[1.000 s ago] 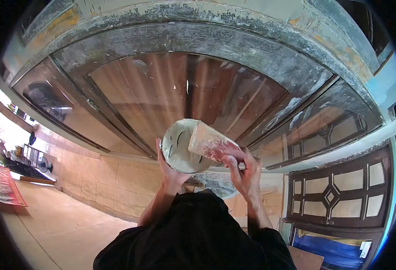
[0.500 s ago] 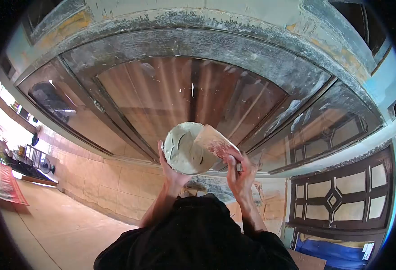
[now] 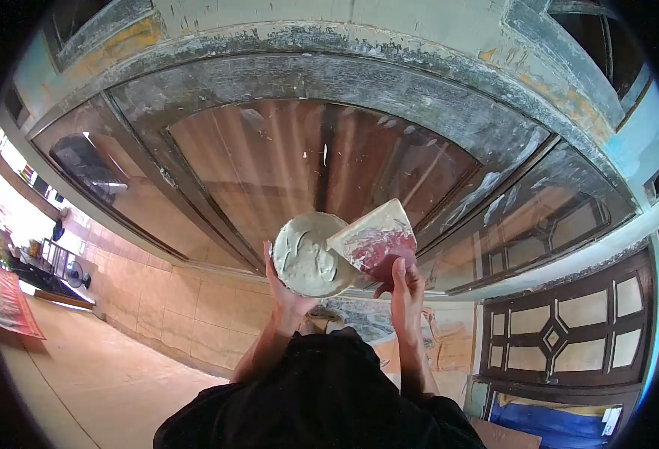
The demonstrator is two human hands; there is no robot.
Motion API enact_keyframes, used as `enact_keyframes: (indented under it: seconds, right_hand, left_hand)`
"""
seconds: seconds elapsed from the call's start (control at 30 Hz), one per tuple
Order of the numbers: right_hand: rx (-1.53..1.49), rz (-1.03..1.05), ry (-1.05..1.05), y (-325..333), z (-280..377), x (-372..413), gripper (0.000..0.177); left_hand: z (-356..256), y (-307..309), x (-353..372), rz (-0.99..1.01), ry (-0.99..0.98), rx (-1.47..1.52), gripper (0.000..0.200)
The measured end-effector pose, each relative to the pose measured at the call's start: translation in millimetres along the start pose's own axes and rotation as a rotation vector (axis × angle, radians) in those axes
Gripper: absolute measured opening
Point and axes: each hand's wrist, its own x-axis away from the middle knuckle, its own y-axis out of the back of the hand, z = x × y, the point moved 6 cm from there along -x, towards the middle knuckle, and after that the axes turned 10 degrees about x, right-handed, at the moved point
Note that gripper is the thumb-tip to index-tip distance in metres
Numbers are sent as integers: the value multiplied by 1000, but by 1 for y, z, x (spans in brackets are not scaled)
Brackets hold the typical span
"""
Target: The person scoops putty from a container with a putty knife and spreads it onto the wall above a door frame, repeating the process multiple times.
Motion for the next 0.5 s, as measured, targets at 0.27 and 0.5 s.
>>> enact_keyframes:
  seconds: [0.27,0.5]
  right_hand:
    - [68,-8,-73,21,-4,3,29]
    - [211,-112,-8,43,12,8,33]
  left_hand:
    - [-2,1,-1,-21,-34,-18,69]
    - [-4,-2,-1,-42,-32,-23,67]
